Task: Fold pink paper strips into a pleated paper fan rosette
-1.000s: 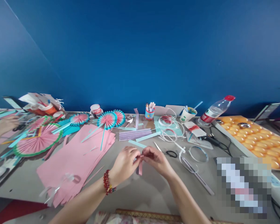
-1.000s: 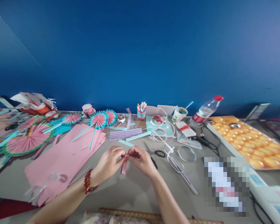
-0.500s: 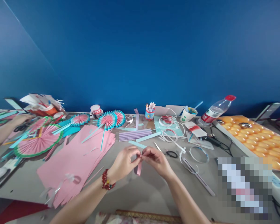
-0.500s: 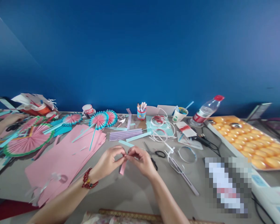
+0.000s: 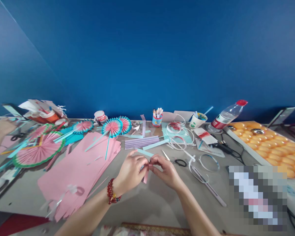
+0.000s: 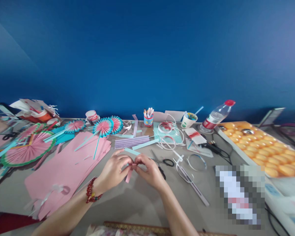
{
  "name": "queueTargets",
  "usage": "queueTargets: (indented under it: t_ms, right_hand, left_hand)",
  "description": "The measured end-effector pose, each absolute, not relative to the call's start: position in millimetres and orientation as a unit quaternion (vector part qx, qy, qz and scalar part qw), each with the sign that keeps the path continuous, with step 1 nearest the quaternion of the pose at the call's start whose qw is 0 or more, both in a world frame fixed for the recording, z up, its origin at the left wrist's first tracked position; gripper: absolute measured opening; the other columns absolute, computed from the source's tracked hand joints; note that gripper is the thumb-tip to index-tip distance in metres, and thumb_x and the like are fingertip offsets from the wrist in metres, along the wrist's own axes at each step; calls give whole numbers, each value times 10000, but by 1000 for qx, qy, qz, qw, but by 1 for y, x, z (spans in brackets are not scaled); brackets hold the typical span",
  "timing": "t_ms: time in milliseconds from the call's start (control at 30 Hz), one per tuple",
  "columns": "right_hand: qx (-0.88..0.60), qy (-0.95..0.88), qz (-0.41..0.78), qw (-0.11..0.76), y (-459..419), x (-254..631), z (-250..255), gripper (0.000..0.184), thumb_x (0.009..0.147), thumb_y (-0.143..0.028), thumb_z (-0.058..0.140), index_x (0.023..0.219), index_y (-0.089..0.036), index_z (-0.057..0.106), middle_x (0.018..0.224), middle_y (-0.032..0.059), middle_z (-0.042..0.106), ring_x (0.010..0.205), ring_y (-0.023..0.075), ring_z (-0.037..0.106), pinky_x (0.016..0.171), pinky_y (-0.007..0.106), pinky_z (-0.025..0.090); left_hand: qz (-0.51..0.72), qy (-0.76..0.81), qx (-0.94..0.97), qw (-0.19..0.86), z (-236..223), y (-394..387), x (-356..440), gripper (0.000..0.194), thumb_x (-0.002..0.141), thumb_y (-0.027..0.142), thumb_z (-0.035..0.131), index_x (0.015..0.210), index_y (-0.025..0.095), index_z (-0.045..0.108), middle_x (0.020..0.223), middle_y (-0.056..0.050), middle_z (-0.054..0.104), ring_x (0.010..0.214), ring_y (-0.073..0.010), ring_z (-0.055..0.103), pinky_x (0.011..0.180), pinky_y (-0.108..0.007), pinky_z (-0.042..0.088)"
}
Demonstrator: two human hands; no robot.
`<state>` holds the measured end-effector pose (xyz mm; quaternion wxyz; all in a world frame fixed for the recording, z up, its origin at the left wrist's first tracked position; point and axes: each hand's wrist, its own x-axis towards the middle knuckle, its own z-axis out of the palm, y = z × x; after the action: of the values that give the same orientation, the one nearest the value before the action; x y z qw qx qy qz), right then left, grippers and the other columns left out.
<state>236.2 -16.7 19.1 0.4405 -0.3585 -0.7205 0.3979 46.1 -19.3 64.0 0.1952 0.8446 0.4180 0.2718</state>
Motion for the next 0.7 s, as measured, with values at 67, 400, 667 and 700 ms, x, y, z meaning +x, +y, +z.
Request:
queueTargets:
  t_ms: [67, 400, 667, 700]
  right_hand:
    - [-352, -729, 396, 432, -16, 237, 18, 106, 921, -300, 595, 856, -216, 592, 831, 23, 616, 787, 162, 588, 743, 277, 472]
    - [-326, -728, 326, 507, -16, 238, 20, 72, 876, -204, 656, 817, -228, 622, 812, 15, 662, 782, 162, 640, 744, 279, 499]
    - [-309, -707, 302, 559, -23, 240, 24, 51, 874, -211, 658, 901, -249, 676, 840, 45, 683, 836, 208, 662, 771, 352, 531]
    - [-307, -698, 315, 566, -24, 241, 26, 56, 875, -218, 658, 913, -251, 683, 846, 49, 684, 836, 210, 663, 775, 361, 534]
  left_hand:
    - [256, 414, 856, 175, 64, -20, 46, 174, 846, 87, 512, 741, 208, 581, 744, -9, 693, 708, -175, 631, 1078, -453, 319]
    - [275, 397, 854, 193, 62, -17, 49, 114, 853, 108, 503, 853, 209, 554, 846, -25, 684, 831, -193, 639, 1058, -453, 347]
    - [321, 359, 833, 273, 75, -20, 36, 599, 824, 315, 665, 1355, 193, 414, 1355, -158, 521, 1298, -303, 442, 1111, -492, 311]
    - [329, 354, 822, 302, 74, -21, 34, 710, 817, 374, 684, 1418, 199, 348, 1435, -169, 448, 1354, -315, 381, 1126, -502, 296]
